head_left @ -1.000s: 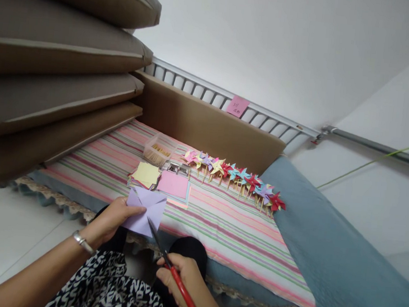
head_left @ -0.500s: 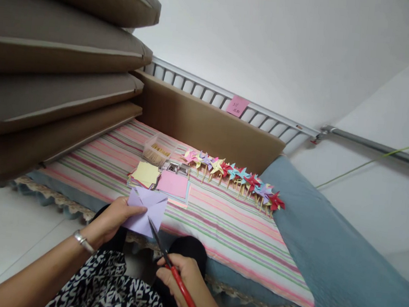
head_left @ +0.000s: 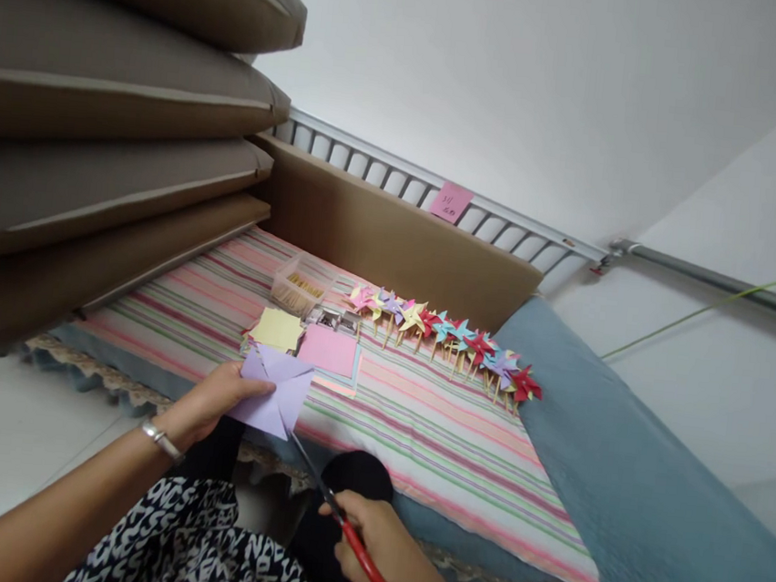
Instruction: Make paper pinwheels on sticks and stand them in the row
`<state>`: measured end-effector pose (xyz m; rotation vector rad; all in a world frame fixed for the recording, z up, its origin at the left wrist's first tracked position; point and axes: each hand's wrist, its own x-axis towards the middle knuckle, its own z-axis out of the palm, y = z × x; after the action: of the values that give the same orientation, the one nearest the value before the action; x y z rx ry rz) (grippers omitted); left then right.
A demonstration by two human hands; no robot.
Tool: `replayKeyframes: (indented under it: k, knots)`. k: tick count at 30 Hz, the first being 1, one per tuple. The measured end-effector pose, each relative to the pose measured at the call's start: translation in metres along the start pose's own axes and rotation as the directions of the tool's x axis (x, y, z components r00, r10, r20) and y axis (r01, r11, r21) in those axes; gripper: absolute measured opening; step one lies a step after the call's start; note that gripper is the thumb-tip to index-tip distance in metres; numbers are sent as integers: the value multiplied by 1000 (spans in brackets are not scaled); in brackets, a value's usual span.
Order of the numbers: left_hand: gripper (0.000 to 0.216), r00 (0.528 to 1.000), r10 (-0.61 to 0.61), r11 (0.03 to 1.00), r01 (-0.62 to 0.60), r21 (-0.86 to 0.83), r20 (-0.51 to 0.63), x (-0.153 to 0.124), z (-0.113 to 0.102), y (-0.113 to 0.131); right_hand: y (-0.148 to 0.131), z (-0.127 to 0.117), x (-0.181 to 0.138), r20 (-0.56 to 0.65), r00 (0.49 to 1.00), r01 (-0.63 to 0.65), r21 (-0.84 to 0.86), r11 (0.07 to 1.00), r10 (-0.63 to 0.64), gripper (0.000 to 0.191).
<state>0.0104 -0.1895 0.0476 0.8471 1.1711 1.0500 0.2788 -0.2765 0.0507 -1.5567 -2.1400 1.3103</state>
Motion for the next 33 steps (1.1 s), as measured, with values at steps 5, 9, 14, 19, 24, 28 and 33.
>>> replayKeyframes:
  k: [5, 9, 14, 19, 24, 28, 33]
  knots:
    - [38, 992, -68, 994, 58, 97, 102, 3, -5, 4, 18, -24, -12, -26, 995, 95, -14, 995, -96, 41]
    - [28, 967, -121, 983, 86, 162, 222, 3, 6, -4, 7, -35, 6, -242, 965, 117, 50, 992, -101, 41]
    - [27, 907, -156, 973, 73, 217, 390, 2, 27, -10, -15, -24, 56, -372, 918, 241, 246, 939, -138, 45]
    - [31, 897, -160, 974, 76, 213, 411, 10, 25, 1, -25, -15, 101, -383, 909, 306, 344, 887, -165, 48]
    - [26, 938, -105, 983, 148, -105, 331, 23, 6, 4, -23, -15, 136, -471, 871, 401, 509, 761, -144, 43]
    - [16, 989, -26, 923, 79, -377, 144, 37, 15, -14, -20, -13, 164, -585, 810, 432, 541, 721, -46, 41]
    - [26, 999, 6, 931, -23, -364, -48, 61, 43, -24, -16, -10, 190, -632, 772, 504, 538, 676, -73, 40]
